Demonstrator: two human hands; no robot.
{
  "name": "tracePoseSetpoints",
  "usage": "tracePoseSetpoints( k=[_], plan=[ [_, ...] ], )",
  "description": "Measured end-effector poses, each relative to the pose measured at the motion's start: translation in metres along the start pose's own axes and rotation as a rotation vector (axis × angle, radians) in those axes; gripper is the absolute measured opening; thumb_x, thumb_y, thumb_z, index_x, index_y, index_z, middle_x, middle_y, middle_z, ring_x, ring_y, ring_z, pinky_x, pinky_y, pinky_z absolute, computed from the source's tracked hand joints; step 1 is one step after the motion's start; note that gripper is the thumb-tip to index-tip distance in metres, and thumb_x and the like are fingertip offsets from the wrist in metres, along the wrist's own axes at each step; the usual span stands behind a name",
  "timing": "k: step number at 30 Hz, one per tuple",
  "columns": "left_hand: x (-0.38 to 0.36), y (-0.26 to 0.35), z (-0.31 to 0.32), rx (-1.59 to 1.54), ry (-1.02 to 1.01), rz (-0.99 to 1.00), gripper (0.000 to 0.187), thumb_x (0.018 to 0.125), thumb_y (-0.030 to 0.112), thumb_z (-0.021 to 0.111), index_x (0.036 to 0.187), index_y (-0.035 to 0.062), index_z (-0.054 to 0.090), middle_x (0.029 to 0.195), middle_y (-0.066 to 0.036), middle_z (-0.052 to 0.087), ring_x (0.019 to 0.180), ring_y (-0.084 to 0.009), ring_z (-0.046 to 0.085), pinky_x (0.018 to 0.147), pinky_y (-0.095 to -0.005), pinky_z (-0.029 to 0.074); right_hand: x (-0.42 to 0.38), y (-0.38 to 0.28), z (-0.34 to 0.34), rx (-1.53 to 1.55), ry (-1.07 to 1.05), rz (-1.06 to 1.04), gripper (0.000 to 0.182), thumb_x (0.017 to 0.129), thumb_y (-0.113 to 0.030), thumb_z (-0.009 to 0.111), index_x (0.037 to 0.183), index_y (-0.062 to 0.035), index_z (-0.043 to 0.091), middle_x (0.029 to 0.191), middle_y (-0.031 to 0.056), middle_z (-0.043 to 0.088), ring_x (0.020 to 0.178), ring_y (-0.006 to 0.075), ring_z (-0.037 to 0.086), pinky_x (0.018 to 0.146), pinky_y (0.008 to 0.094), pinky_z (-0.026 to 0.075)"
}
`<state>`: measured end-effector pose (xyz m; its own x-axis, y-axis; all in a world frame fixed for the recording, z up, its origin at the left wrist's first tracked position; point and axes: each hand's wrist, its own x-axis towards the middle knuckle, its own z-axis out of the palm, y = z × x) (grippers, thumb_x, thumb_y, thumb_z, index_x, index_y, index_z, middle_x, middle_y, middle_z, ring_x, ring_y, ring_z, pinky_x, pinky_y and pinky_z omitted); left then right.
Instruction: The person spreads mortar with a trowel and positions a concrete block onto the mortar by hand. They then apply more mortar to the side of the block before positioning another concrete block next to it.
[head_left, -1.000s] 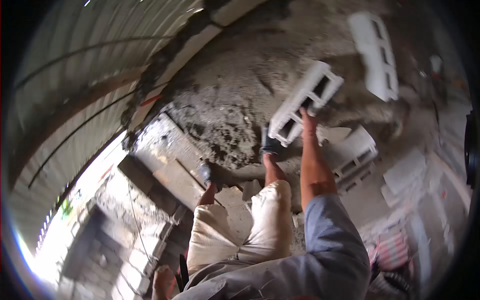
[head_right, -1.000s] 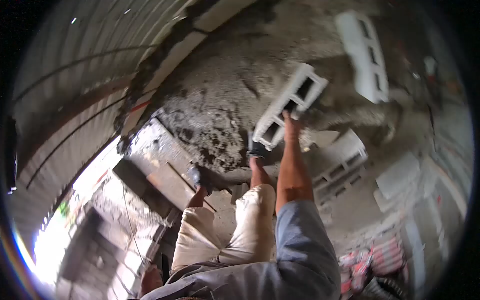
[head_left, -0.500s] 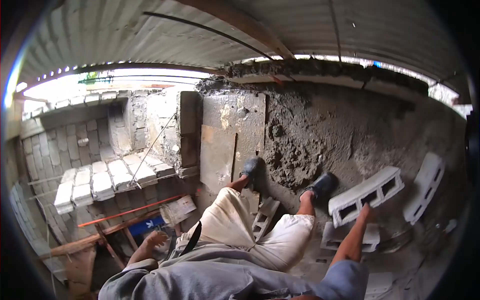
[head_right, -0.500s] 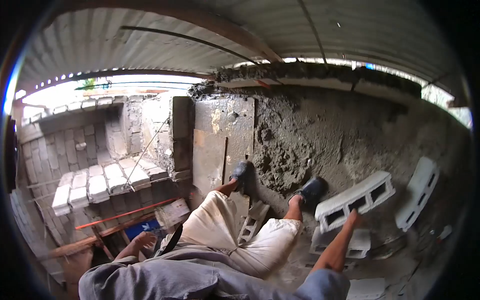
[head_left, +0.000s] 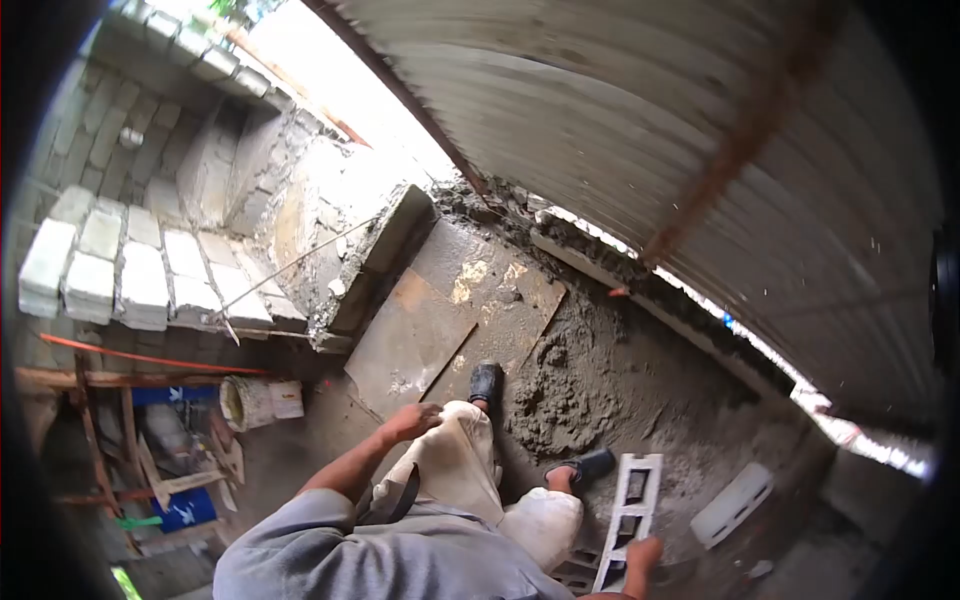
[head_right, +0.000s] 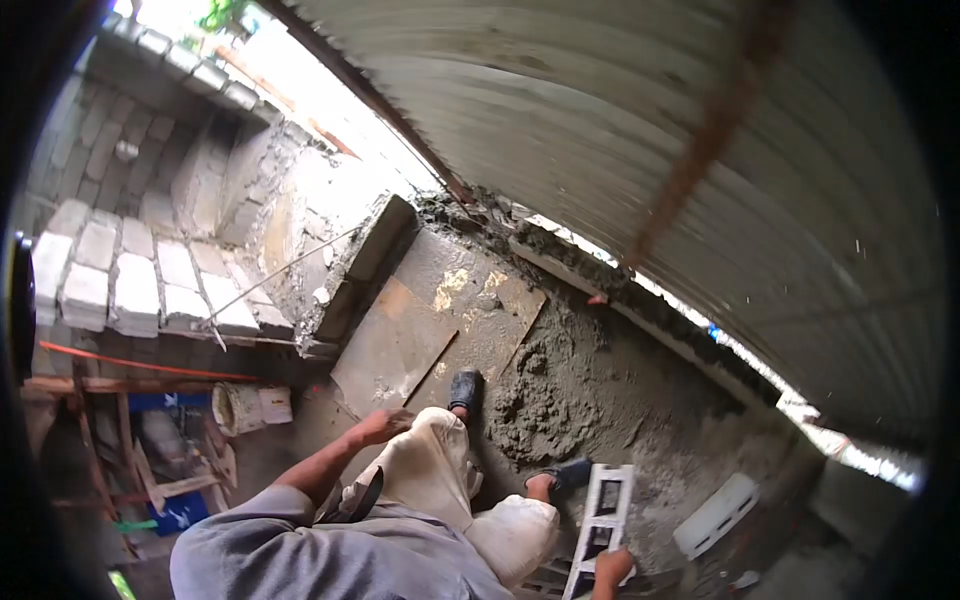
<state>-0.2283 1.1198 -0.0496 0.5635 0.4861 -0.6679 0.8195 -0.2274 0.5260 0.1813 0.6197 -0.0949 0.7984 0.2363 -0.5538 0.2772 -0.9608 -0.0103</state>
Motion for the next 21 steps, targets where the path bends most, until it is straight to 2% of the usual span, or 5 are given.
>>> tracePoseSetpoints(
  k=[7, 13, 16, 18, 21],
  plan=[
    [0.039, -0.016, -0.004, -0.769, -0.380, -0.043, 0.039, 0.089, 0.024, 0.061, 0.123, 0.0051, 0.064, 0.105, -0.008, 0.066, 0.093, -0.0176, 0.061, 0.077, -0.0299, 0.050, -0.067, -0.252, -0.129, -0.242, -0.122, -0.396, 0.024, 0.070, -0.017, 0.071, 0.088, -0.0020, 0.068, 0.083, 0.0242, 0.068, 0.082, 0.0442, 0.066, 0.076, 0.0526, 0.052],
    [0.018, 0.006, -0.041, -1.094, -0.482, 0.039, 0.080, 0.074, 0.004, 0.074, 0.145, -0.0037, 0.038, 0.119, -0.010, 0.060, 0.106, -0.0232, 0.059, 0.088, -0.0336, 0.050, -0.153, -0.496, -0.237, -0.188, -0.103, -0.773, 0.033, 0.071, -0.015, 0.069, 0.103, -0.0071, 0.068, 0.085, 0.0249, 0.067, 0.084, 0.0445, 0.065, 0.078, 0.0505, 0.053],
    [0.007, 0.036, -0.103, -1.450, -0.430, 0.390, 0.079, 0.075, 0.004, 0.076, 0.144, 0.0008, 0.040, 0.143, -0.016, 0.046, 0.134, -0.0241, 0.042, 0.110, -0.0387, 0.038, -0.179, -0.577, -0.275, -0.108, -0.027, -1.028, 0.040, 0.071, -0.016, 0.072, 0.109, -0.0079, 0.066, 0.082, 0.0224, 0.068, 0.081, 0.0428, 0.065, 0.075, 0.0502, 0.053],
    [-0.002, 0.053, -0.156, -0.979, -0.026, 0.499, 0.070, 0.080, 0.004, 0.072, 0.143, 0.0043, 0.042, 0.146, -0.015, 0.044, 0.137, -0.0243, 0.039, 0.112, -0.0401, 0.036, -0.203, -0.631, -0.307, -0.039, -0.022, -1.185, 0.039, 0.070, -0.012, 0.071, 0.107, -0.0047, 0.065, 0.081, 0.0230, 0.066, 0.079, 0.0419, 0.065, 0.073, 0.0486, 0.053],
    [-0.004, 0.064, -0.231, -1.523, 0.020, 0.680, 0.058, 0.084, 0.008, 0.069, 0.138, 0.0055, 0.046, 0.140, -0.013, 0.049, 0.132, -0.0235, 0.044, 0.108, -0.0396, 0.040, -0.237, -0.700, -0.360, -0.093, 0.107, -1.354, 0.041, 0.068, -0.003, 0.062, 0.109, -0.0048, 0.067, 0.086, 0.0246, 0.066, 0.081, 0.0421, 0.065, 0.074, 0.0450, 0.054]
  ],
)
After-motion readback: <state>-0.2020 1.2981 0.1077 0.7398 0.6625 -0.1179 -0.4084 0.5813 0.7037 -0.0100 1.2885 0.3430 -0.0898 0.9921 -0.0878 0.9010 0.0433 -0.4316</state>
